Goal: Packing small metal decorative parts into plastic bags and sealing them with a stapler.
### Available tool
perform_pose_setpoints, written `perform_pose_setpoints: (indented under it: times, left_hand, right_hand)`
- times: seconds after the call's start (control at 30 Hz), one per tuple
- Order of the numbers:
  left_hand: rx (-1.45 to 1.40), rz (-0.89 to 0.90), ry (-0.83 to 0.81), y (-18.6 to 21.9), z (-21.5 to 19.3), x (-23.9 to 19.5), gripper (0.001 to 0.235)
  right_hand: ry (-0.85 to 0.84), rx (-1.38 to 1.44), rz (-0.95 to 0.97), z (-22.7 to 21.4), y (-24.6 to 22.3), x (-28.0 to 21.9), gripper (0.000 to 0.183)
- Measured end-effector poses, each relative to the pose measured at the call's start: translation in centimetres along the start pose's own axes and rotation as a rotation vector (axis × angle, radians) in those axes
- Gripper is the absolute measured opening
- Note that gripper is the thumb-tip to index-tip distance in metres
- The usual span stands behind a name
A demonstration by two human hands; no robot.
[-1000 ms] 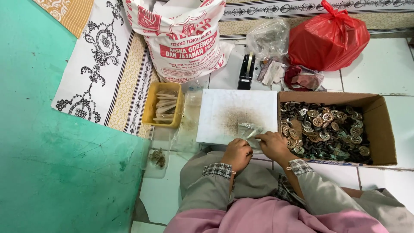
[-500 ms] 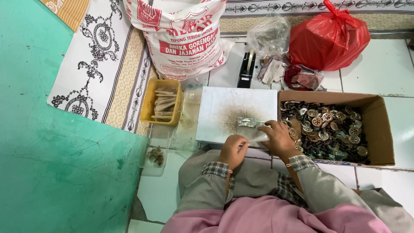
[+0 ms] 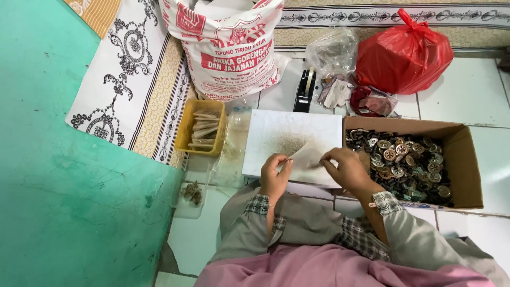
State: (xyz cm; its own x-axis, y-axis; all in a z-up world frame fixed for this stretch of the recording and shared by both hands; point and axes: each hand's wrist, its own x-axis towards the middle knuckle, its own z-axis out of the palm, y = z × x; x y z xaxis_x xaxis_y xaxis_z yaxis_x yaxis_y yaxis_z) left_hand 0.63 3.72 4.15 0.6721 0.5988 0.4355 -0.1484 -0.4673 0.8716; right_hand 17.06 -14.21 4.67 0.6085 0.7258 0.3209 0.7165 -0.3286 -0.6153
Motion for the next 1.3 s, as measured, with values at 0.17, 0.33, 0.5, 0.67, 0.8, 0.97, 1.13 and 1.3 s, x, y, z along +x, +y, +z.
perform_pose_setpoints:
  times: [0.17, 0.33, 0.5, 0.67, 0.8, 0.97, 1.13, 1.3]
  left_hand:
    - [0.171, 0.287, -0.069, 2.7, 0.4, 2.7, 0.007]
    - [0.487, 0.255, -0.467, -3.7, 2.2, -2.6, 0.011]
    - [0.378, 0.341, -0.462, -4.0, 2.8, -2.8, 0.005]
    - [0.394, 0.113, -0.467, -4.6, 3.0, -2.5, 0.006]
    - [0.446, 0.027, -0.575, -4.6, 3.0, -3.5, 0.007]
    - [0.442, 0.013, -0.58, -3.6, 2.5, -3.4, 0.004]
    - [0.493, 0.032, -0.582, -3.7, 2.6, -2.8, 0.007]
    - [0.49, 0.069, -0.602, -3.7, 2.5, -2.5, 0.007]
  right_hand:
    - [0.122, -0.188, -0.039, -0.4, 2.5, -0.5, 0.016]
    - [-0.082, -0.535, 0.16, 2.7, 4.8, -9.5, 0.025]
    - [-0.097, -0.254, -0.097, 1.8, 4.0, -12.8, 0.031]
    - [0.036, -0.33, -0.221, 4.8, 9.0, -13.6, 0.04]
    - [-0.11, -0.334, -0.091, 4.9, 10.4, -14.0, 0.032]
    - [-0.23, -0.321, -0.013, 2.8, 7.3, -13.5, 0.028]
    - [-0.247, -0.294, 0.002, 2.3, 6.3, -12.7, 0.03]
    - [-0.224, -0.275, -0.029, 2.0, 5.8, -12.4, 0.03]
